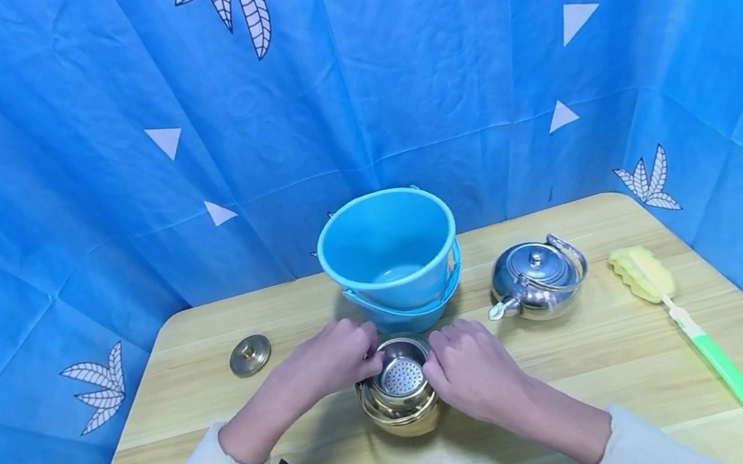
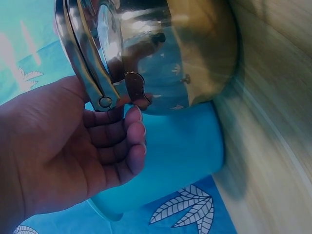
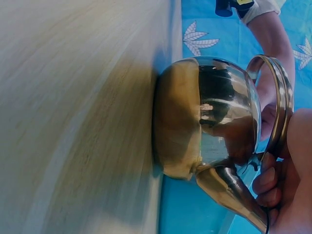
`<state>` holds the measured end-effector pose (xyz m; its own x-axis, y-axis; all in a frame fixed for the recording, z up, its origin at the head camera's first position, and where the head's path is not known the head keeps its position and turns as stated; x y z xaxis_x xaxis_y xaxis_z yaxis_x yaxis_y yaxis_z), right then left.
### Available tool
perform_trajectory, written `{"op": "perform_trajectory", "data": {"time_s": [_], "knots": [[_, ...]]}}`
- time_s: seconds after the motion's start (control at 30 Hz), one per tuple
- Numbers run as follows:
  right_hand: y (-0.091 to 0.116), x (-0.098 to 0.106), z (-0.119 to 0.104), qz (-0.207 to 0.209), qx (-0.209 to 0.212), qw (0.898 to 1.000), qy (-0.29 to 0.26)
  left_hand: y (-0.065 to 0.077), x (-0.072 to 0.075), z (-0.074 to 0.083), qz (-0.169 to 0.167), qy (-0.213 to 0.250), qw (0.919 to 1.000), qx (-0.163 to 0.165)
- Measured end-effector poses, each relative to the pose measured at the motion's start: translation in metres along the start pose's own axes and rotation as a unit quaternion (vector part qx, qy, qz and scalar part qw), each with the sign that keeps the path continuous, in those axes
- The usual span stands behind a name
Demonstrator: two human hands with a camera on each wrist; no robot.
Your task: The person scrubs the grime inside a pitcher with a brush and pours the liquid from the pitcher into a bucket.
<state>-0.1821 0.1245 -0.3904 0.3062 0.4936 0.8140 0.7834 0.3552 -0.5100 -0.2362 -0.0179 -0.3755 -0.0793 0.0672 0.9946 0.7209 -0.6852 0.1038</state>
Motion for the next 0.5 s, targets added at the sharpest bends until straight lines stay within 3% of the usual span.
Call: {"op": "perform_trajectory", "data": {"time_s": [0.5], "knots": [[0.0001, -0.0002, 0.0008, 0.008, 0.006, 1.000, -0.001, -0.0023, -0.0057, 0.0022, 0.008, -0.061, 0.9980, 0.011]]}}
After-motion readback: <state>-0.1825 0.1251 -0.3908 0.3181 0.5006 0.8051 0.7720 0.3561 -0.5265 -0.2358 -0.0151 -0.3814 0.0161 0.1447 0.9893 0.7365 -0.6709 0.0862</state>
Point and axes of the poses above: each hand's wrist, its own y-axis away from the middle knuckle, its own x-axis out of the back of the hand, z = x × y, the point moved 7 cm from there along -y, towards the middle knuckle, and after that the axes turned 6 degrees about -y, right-handed, at the moved point
